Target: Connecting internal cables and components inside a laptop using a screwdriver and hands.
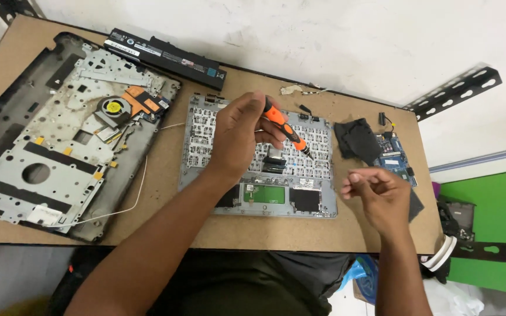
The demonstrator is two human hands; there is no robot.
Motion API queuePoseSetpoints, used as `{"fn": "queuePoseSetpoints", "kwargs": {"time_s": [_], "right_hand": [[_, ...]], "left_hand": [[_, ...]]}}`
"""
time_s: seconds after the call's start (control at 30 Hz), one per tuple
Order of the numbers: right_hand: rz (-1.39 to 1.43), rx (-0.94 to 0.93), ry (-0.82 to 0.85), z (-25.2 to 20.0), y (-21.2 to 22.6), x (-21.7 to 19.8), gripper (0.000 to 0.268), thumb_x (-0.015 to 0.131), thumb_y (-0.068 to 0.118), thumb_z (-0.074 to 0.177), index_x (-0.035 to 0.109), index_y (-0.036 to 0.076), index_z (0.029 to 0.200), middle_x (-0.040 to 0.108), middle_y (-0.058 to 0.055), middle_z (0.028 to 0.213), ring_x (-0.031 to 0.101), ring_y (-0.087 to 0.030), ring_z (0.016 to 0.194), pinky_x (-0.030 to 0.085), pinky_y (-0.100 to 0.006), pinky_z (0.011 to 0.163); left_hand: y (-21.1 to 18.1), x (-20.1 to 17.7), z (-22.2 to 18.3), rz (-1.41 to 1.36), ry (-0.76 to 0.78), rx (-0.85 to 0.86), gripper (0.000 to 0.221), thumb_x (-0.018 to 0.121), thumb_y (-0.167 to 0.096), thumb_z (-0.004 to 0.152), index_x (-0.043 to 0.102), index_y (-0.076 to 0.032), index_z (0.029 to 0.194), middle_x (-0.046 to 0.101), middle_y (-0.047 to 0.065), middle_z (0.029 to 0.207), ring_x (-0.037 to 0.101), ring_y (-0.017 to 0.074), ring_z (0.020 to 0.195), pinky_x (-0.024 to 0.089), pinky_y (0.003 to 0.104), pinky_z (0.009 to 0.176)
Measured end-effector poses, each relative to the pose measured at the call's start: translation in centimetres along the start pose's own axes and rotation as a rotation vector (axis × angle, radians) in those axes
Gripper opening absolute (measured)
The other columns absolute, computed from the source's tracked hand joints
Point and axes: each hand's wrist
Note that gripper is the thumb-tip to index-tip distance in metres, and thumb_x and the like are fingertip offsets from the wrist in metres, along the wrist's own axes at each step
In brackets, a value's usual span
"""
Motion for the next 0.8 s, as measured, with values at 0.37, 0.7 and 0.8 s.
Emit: {"fn": "queuePoseSetpoints", "kwargs": {"time_s": [0.37, 0.7, 0.8], "right_hand": [[-0.228, 0.091, -0.02, -0.1, -1.4, -1.6, 0.009, 0.067, -0.008, 0.081, 0.064, -0.011, 0.089, 0.065, -0.024, 0.07, 0.064, -0.023, 0.058, 0.057, -0.032, 0.048], [-0.587, 0.228, 0.17, 0.4, 2.1, -1.8, 0.011, 0.073, 0.002, 0.074, 0.073, -0.005, 0.084, 0.066, -0.023, 0.067, 0.062, -0.024, 0.055, 0.05, -0.034, 0.048], [-0.625, 0.21, 0.225, 1.0, 2.0, -1.9, 0.011, 0.072, 0.005, 0.074, 0.074, -0.003, 0.082, 0.066, -0.022, 0.065, 0.06, -0.023, 0.054, 0.047, -0.034, 0.047]], "left_hand": [[0.1, 0.2, -0.1, 0.017, -0.02, -0.018, 0.037, 0.049, -0.033, 0.095, 0.062, 0.002, 0.093, 0.065, 0.025, 0.079, 0.068, 0.0259, 0.056, 0.062, 0.034, 0.047], [-0.1, 0.1, 0.0, 0.087, -0.016, -0.045, 0.04, 0.047, -0.036, 0.095, 0.062, 0.002, 0.094, 0.066, 0.025, 0.08, 0.068, 0.0265, 0.056, 0.062, 0.034, 0.048], [0.2, 0.1, -0.1, 0.043, -0.025, -0.047, 0.039, 0.049, -0.034, 0.094, 0.062, 0.003, 0.093, 0.066, 0.025, 0.078, 0.068, 0.026, 0.056, 0.061, 0.032, 0.047]]}}
Point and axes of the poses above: each hand's wrist, its own z-axis towards the middle knuckle, its own x-axis out of the palm, y = z × x
